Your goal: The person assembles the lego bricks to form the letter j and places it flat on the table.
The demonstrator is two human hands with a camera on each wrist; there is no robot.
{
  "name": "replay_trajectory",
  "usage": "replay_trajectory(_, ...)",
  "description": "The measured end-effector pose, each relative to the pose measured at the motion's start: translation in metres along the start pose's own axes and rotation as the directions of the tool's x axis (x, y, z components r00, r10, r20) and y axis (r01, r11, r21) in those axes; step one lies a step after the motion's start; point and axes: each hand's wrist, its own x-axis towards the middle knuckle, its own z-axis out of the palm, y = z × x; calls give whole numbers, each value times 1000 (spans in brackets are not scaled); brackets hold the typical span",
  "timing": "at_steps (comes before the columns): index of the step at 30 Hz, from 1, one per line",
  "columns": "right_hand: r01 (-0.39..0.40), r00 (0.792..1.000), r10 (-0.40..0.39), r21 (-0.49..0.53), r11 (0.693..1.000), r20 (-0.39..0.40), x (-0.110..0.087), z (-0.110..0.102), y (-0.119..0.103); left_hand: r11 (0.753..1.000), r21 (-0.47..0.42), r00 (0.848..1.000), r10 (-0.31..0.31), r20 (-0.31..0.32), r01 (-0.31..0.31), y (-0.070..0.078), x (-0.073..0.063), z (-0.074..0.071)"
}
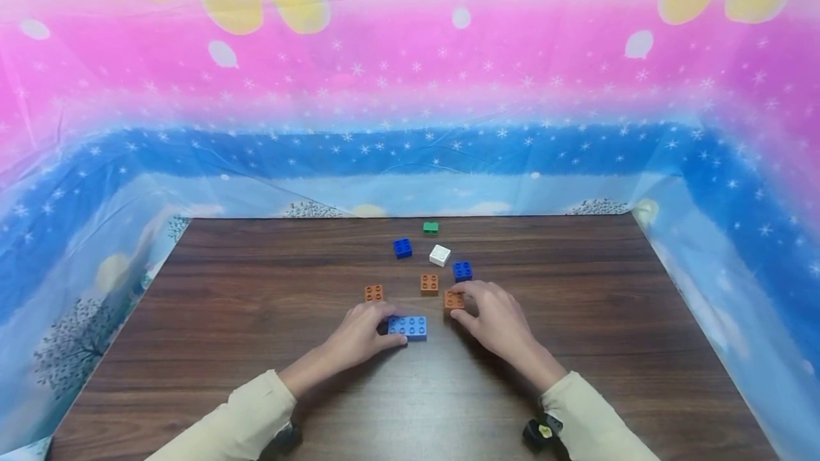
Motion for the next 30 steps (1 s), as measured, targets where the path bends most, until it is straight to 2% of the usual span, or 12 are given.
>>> replay_trajectory(7, 16, 1000, -17, 16, 1000, 8, -2, -1, -10, 1000, 3, 1000, -28, 6, 28, -2, 4, 0)
replay_trajectory(16, 26, 999, -27, 44, 999, 41, -1, 4, -18, 1000, 8, 1000, 19, -18, -18, -4, 5, 0)
replay_trajectory(24, 9, 997, -13, 56, 998, 71, 1, 8, -22, 1000, -7, 1000, 5, 3, -5, -4, 9, -2)
replay_trajectory(30, 1, 994, -10, 82, 997, 109, 2, 12, -26, 999, -29, 1000, 20, 10, -20, -4, 10, -4)
